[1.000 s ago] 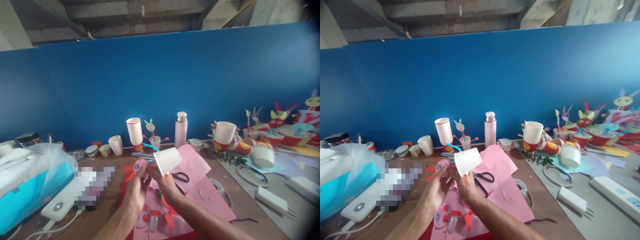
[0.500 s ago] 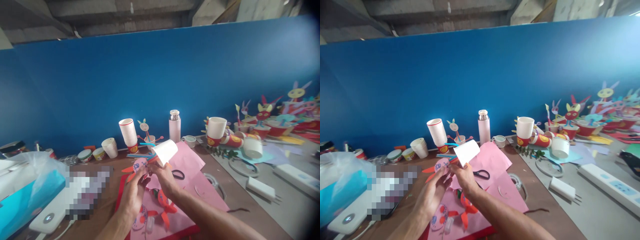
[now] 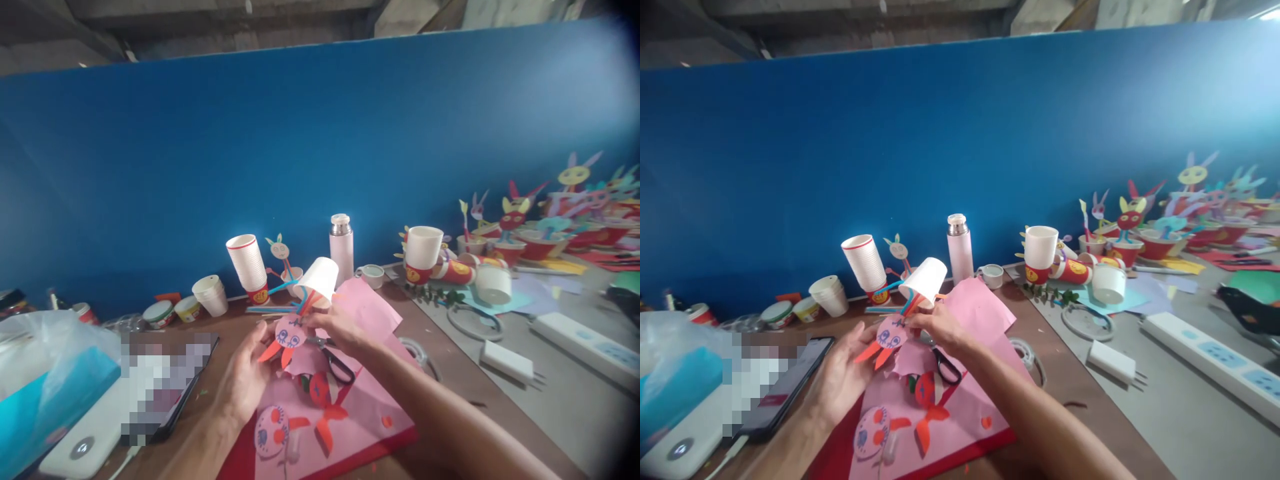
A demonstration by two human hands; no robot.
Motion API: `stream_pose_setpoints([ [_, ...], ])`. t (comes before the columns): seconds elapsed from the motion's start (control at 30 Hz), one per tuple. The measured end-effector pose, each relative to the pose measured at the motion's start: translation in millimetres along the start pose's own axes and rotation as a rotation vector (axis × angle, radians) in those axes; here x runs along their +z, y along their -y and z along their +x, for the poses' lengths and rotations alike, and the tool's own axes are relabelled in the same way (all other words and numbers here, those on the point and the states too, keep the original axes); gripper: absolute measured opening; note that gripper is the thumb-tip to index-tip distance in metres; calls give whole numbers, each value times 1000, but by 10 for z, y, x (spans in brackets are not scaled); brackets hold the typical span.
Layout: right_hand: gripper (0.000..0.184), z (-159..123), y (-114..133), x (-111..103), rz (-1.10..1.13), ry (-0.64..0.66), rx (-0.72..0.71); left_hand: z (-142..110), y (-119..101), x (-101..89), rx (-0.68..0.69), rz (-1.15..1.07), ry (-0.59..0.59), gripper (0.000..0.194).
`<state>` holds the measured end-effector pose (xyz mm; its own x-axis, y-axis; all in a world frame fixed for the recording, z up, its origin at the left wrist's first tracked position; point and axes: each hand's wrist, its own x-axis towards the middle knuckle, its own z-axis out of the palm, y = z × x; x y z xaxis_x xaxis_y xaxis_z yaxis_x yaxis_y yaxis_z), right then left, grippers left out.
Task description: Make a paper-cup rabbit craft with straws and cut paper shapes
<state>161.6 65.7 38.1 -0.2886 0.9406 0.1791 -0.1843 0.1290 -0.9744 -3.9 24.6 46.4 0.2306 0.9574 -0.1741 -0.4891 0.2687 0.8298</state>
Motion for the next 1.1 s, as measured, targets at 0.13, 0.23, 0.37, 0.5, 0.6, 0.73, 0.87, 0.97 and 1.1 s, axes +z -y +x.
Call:
stream_pose_setpoints([
  [0.13,5,-3,-79,-10,-38,162,32,27,-32,-7,-38,154,-94,19],
  [0.23,5,-14,-92,15,-78,231,47,28,-36,14,-77,182,-18,15],
  [0.37,3,-23,-82,41,-58,226,80,44,-15,-4,-60,255,-6,10],
  [0.5,5,-22,-93,38,-50,249,85,72,20,-58,-18,298,-35,10],
  [0.6,6,-25,-103,29,-70,264,82,82,36,-82,-18,292,-57,10],
  [0.73,5,-36,-118,25,-79,263,84,68,42,-72,-60,306,-30,8],
  [0.87,7,-35,-120,24,-66,297,79,54,23,-40,-64,310,-39,11],
  [0.97,25,-7,-108,-23,-85,321,61,67,-6,-62,-41,279,-59,15],
  [1.1,30,37,-105,-198,-630,196,76,138,-29,-199,87,275,-151,21],
])
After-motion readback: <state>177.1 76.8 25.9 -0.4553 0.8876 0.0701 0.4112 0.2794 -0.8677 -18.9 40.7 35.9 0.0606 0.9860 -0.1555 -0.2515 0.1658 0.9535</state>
